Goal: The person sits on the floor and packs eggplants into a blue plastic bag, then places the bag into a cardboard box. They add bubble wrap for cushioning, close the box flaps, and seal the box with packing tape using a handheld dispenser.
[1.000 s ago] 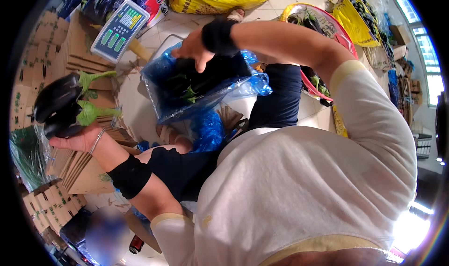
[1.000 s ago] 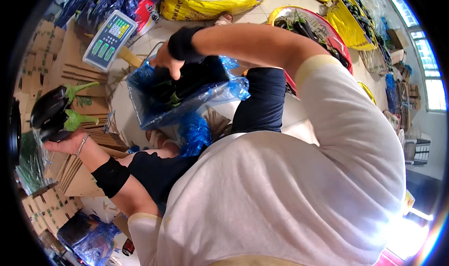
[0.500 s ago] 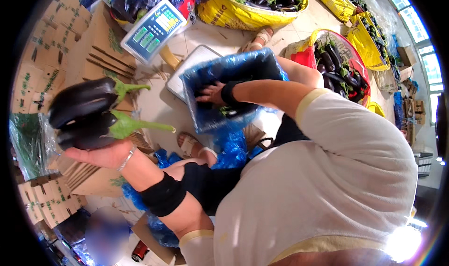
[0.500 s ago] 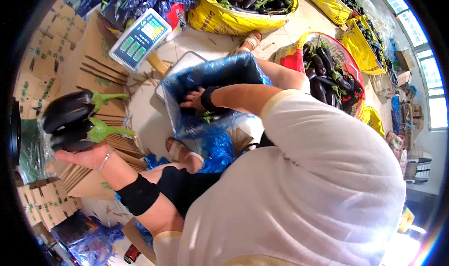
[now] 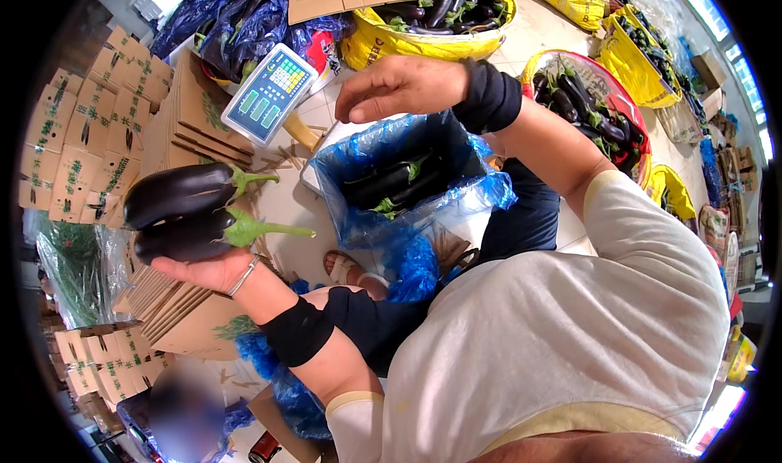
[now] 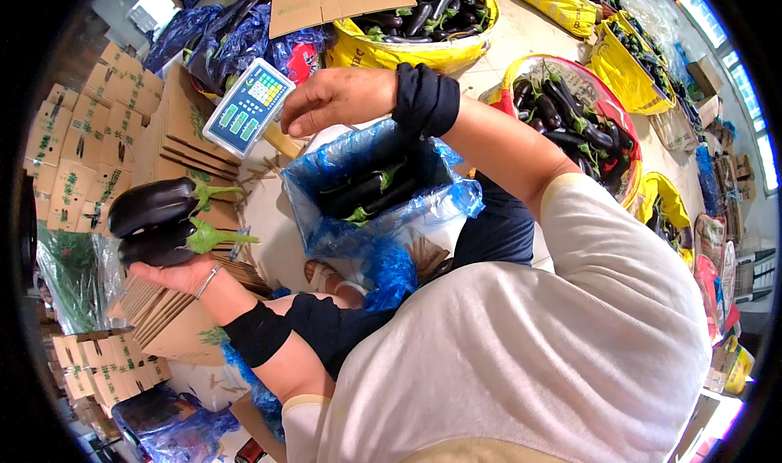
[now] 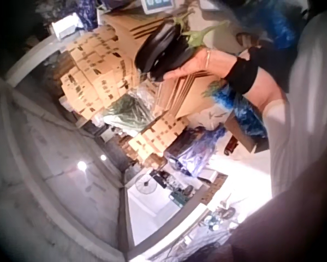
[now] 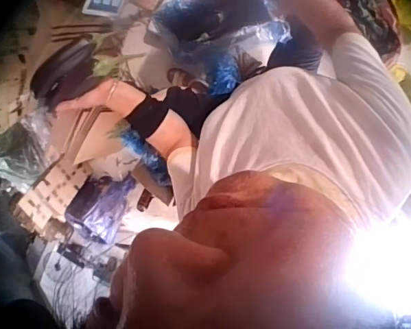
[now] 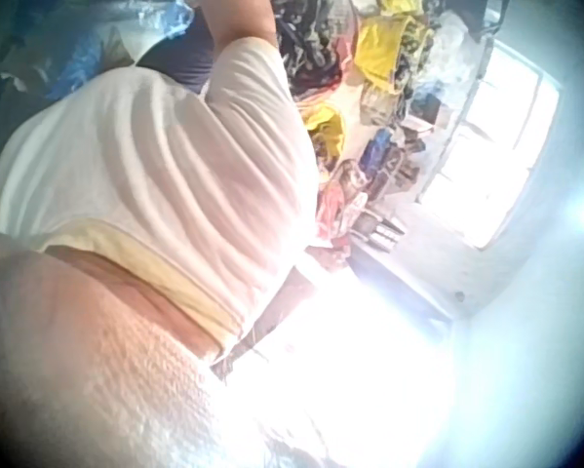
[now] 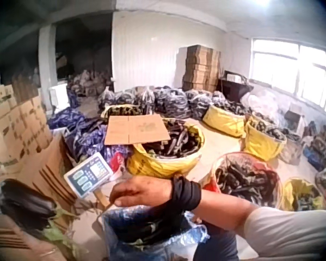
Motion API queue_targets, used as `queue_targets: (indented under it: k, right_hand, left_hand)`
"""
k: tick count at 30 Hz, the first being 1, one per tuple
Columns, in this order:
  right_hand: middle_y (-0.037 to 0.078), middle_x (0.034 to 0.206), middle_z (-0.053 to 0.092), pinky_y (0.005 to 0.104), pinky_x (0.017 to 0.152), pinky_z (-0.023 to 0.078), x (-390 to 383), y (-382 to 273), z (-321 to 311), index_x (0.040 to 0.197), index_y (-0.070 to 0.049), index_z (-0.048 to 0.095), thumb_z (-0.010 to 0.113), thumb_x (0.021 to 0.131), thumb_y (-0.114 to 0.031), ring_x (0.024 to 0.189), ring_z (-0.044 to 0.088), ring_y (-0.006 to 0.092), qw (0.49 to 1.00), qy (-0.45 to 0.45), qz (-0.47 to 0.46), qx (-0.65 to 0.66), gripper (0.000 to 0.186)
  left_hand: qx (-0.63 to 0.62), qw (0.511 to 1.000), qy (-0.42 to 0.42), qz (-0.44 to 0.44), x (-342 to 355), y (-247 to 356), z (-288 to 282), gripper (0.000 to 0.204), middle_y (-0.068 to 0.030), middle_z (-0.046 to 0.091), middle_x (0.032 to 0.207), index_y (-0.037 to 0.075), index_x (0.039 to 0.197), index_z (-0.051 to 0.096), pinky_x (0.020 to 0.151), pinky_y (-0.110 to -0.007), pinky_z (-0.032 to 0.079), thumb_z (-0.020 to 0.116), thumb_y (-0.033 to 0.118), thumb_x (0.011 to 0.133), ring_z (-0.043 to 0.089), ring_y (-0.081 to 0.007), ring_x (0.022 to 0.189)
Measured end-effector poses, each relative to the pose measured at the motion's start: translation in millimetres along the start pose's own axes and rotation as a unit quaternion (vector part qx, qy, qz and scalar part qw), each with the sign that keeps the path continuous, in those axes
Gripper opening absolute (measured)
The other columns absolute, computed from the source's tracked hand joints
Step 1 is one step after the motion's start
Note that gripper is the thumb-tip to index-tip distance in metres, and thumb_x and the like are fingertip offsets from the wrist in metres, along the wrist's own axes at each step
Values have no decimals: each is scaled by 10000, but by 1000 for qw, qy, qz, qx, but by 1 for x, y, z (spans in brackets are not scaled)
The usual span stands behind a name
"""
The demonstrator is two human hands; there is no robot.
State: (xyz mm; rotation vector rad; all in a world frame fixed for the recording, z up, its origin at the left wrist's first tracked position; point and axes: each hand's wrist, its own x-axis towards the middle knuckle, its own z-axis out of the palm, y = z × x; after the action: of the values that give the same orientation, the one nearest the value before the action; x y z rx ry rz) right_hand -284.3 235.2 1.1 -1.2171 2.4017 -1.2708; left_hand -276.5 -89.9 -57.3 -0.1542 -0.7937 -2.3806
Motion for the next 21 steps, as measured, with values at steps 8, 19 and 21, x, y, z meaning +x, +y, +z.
queue_targets:
  k: [8, 19, 21]
  right_hand:
    - [95, 994, 622, 272, 845, 472, -19, -15, -10, 1102, -2, 565, 564, 894, -173, 928, 597, 164, 996, 83, -13, -22, 269]
    - [204, 1304, 386, 396, 987, 341, 10, -22, 36, 1376, -51, 256, 748, 692, -396, 1186, 403, 307, 961, 254, -79, -76, 911]
    - [217, 1302, 362, 394, 1007, 312, 15, -23, 64, 1396, -42, 186, 785, 630, -390, 1186, 381, 328, 962, 264, -39, -52, 1033]
  left_hand:
    - [29, 998, -46, 7, -13, -12, 24, 687, -107, 442, 1305, 105, 1290, 435, 1006, -452, 373, 590, 540, 781, 460, -290, 1159]
    - [-32, 978, -155, -133, -50, -49, 63, 804, -128, 422, 1310, 116, 1329, 363, 1001, -489, 369, 558, 633, 746, 447, -311, 1177]
    - [-27, 965, -188, -179, -81, -67, 87, 867, -127, 379, 1345, 110, 1352, 318, 1028, -478, 329, 516, 688, 737, 407, -305, 1213]
